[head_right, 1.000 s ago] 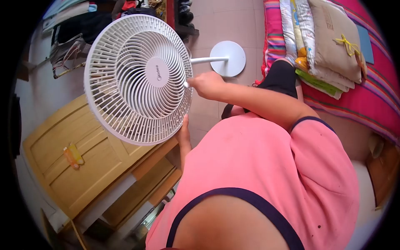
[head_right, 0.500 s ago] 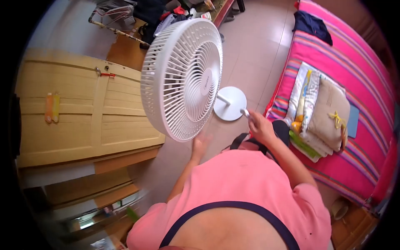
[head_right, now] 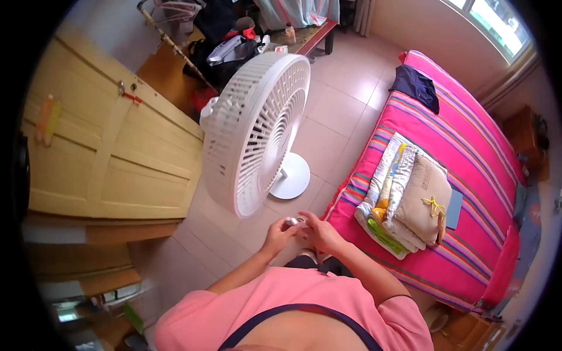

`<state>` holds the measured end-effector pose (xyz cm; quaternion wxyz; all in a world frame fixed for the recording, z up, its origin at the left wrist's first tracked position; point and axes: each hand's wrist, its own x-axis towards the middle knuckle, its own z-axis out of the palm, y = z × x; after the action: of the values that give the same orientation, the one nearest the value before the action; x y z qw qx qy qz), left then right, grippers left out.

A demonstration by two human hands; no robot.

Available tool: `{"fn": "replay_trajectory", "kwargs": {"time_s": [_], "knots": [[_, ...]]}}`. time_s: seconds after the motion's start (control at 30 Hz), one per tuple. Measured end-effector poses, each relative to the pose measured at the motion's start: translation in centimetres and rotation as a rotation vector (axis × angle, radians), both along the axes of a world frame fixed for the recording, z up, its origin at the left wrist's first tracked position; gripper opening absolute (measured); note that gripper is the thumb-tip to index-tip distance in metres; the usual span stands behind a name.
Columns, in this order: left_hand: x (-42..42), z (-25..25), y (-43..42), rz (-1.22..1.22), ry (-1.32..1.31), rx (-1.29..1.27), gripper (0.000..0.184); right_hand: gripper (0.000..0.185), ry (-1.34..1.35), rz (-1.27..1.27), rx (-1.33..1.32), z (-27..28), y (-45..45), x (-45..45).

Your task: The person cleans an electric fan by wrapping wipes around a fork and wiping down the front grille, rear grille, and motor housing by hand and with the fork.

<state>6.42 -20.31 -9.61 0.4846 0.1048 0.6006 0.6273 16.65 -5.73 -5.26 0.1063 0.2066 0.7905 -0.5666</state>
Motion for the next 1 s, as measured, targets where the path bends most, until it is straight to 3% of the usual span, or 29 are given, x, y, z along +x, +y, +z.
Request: {"fn": "replay_trajectory", "kwargs": {"time_s": [0.07,0.13,0.3,0.37,0.43,0.5,0.57,0.6,0.67,0.83,1.0], "knots": [[1.3,-0.1,-2.1,0.092,0.023,-0.042,0.011,0.041,0.068,0.038,0.048,-1.1,-1.5,0.4],[2.8,0.4,-4.0,0.131,0.049,-0.031,0.018,0.035,-0.011,0.074,0.075,-0.3,-2.5,1.2],[7.7,-0.2,-8.9,0.167,0.121,0.021,0.028,0.033,0.147,-0.093,0.101,-3.3,-7.5,6.7],[9.3,2.7,-10.5,0.137,-0.166,0.104,0.028,0.036,0.19,-0.101,0.153,-3.2,-9.8,8.6],[10.6,2.2,-12.2,0.154,-0.122,0.044,0.03,0.036,0.129,-0.156,0.224,-1.8,-12.2,10.5],[11.5,2.2,-13.2,0.089,-0.071,0.058,0.031,0.036,0.088,-0.194,0.195,-0.9,-13.9,12.1],[12.2,2.0,-13.6,0.038,-0.093,0.08,0.03,0.036,0.085,-0.158,0.335,-0.5,-14.7,13.6],[12.3,2.7,-13.6,-0.098,-0.044,0.022,0.03,0.036,0.081,-0.156,0.344,-0.4,-14.8,14.1],[12.6,2.6,-13.6,-0.283,0.04,0.004,0.029,0.034,0.179,-0.035,0.611,-0.1,-14.8,14.5],[8.0,3.4,-13.9,-0.452,-0.105,-0.005,0.027,0.038,0.146,0.068,0.841,1.2,-14.9,11.7],[0.5,3.1,-16.4,-0.37,-0.086,0.036,0.024,0.043,0.204,0.136,0.746,3.5,-16.8,4.4]]}}
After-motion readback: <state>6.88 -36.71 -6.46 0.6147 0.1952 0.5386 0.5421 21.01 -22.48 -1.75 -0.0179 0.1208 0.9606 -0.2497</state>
